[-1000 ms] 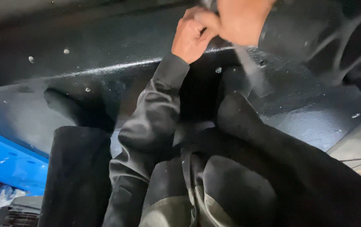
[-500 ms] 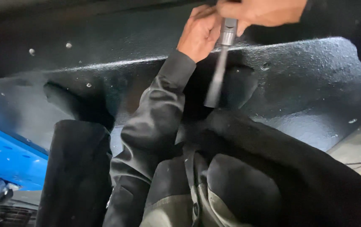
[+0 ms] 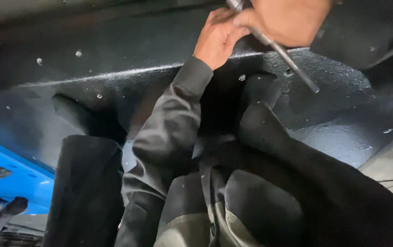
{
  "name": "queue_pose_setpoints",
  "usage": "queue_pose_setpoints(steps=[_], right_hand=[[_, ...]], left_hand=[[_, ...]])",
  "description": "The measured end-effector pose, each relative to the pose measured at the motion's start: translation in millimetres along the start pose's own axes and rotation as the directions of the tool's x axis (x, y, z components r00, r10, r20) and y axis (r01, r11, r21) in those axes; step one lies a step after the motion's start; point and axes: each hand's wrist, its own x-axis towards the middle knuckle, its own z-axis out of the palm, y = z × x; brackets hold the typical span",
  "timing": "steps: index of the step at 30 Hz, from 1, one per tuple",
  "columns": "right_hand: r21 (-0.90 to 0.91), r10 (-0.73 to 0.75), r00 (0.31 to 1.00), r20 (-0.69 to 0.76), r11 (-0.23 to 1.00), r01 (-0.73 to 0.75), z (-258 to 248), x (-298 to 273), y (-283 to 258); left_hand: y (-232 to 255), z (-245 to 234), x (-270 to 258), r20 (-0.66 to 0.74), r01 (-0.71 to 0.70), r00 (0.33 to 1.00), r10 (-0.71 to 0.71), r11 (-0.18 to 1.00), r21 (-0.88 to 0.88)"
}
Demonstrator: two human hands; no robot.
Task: Manual threading of pre-drilled holes on a metal workpiece using a tap wrench.
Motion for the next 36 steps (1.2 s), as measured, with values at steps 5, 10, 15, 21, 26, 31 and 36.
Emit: queue_pose_setpoints(steps=[5,10,15,21,26,31,36], right_hand=[[0.212,-0.303,0.951,0.063,0.935,0.284,15.3,8.6,31.6],[0.059,-0.358,0.896,0.264,0.933,0.355,9.7,37.0,30.0],[-0.122,0.165,0.888,0.429,0.985,-0.124,-97.5,46.6,-56.9],[-0.294,0.413,0.749,0.518,0.908,-0.298,-102.4,32.7,-86.2],[-0.357,0.417,0.837,0.355,0.888,-0.291,-116.0,27.9,-74.7],[-0.384,0.363,0.911,0.197,0.883,-0.269,-111.9,14.4,-84.4],[-0.208,0.396,0.891,0.222,0.912,-0.354,-128.2,-16.7,-107.8]], left_hand=[[1.9,-2.4,1.5,-0.015,0.027,0.999,-0.028,0.999,-0.028],[1.4,-5.3,1.3,-0.029,-0.021,0.999,0.020,0.999,-0.034],[6.4,-7.2,6.8,0.024,0.001,1.000,0.000,0.999,-0.040],[18.5,-11.3,-4.2,-0.040,-0.004,0.999,-0.001,0.994,-0.114],[21.1,-16.0,9.7,0.028,0.032,0.999,-0.028,0.993,-0.118],[25.0,-15.5,-0.2,-0.044,0.007,0.999,-0.010,0.997,-0.077],[28.8,-20.2,7.3,-0.065,-0.014,0.998,0.004,0.989,-0.149]])
